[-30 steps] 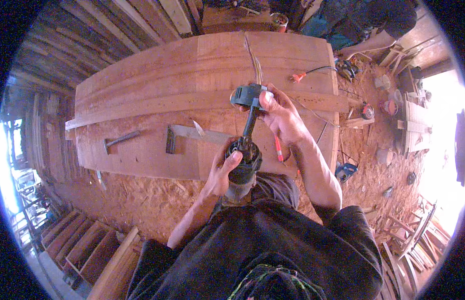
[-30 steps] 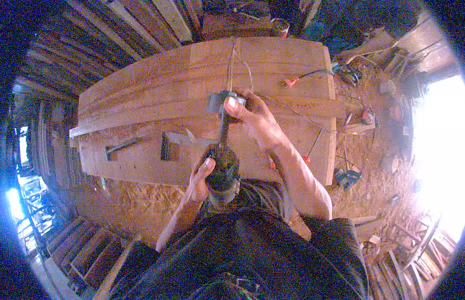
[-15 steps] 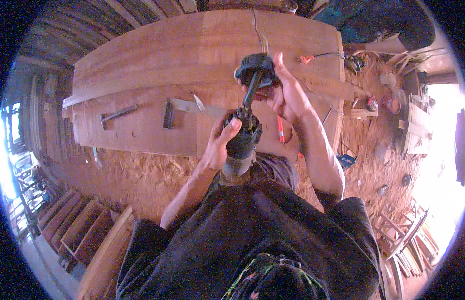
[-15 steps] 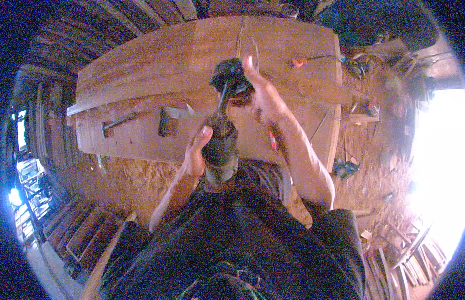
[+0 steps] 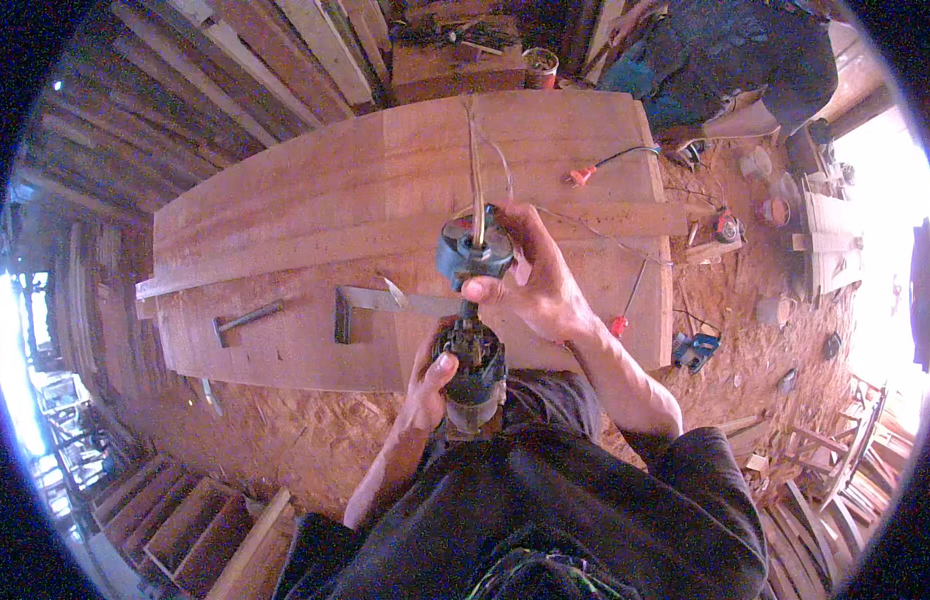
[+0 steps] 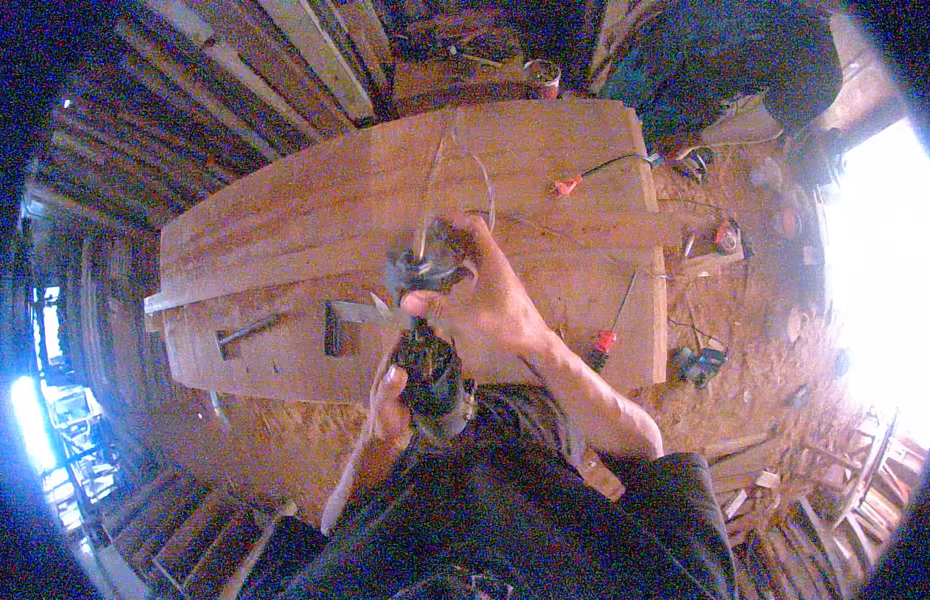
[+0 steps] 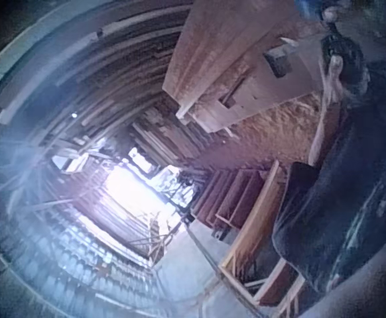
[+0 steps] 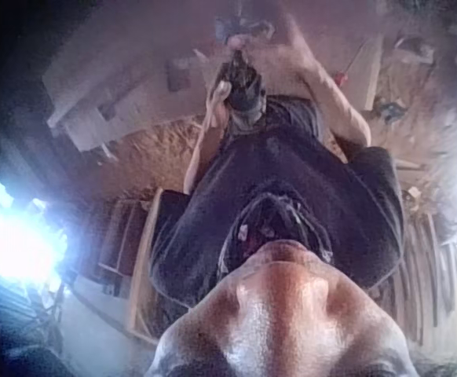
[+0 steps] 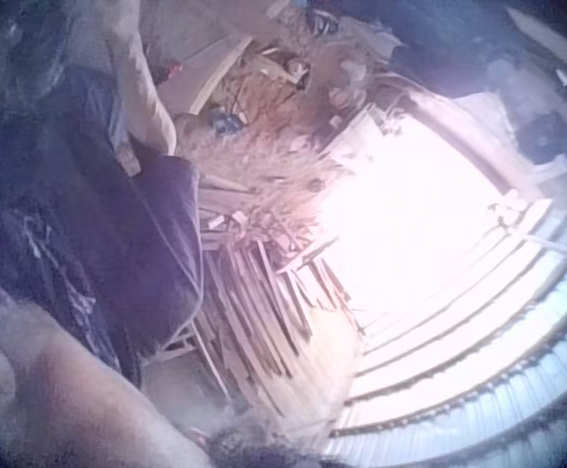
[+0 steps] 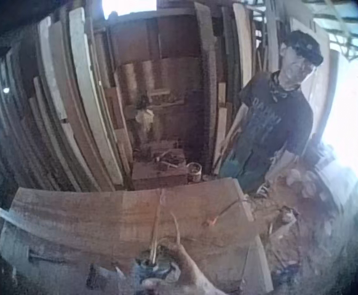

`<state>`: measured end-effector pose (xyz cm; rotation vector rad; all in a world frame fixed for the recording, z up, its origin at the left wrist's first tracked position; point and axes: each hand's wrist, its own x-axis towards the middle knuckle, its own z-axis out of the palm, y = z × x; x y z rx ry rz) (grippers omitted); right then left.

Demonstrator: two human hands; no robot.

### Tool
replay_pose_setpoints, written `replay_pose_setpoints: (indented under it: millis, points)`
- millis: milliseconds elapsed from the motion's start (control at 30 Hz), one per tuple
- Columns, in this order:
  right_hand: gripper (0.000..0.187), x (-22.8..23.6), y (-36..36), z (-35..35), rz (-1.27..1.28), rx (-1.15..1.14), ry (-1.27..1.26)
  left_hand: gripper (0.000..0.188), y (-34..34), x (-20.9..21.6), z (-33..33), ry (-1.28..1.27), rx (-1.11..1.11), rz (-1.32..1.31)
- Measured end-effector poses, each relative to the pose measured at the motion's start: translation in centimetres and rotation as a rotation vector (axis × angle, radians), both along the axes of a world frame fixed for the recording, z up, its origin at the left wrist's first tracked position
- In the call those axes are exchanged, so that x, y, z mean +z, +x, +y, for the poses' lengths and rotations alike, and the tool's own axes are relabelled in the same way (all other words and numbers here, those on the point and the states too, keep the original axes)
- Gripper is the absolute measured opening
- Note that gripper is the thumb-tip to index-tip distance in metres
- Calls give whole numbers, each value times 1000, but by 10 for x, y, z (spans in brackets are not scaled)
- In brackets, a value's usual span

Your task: The person uses a screwdriver to tighten a screw on a small black component. They then attach this component to a handheld power tool, likely a router, and secure it by tightening a knob. The person continues to adjust and tighten parts of the tool.

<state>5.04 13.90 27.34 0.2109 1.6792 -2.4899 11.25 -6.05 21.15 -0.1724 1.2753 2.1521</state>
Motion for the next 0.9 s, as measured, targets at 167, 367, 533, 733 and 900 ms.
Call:
replay_pose_setpoints:
  millis: [167, 367, 533, 733, 900]
  points:
    - [95, 1, 4, 3, 69, -33, 78, 85, -7, 7, -1, 0, -79, -11]
    - [106, 4, 0, 17, 136, 23, 359, 94, -4, -3, -5, 0, -57, -33]
    - [110, 4, -4, 23, 190, 18, 367, 96, -10, 14, 3, 7, -72, -61]
    - [109, 4, -1, 24, 284, -7, 417, 98, -14, 11, 5, 7, -60, -86]
    - [110, 9, 0, 27, 288, 4, 438, 98, -15, 11, 9, 30, -64, -115]
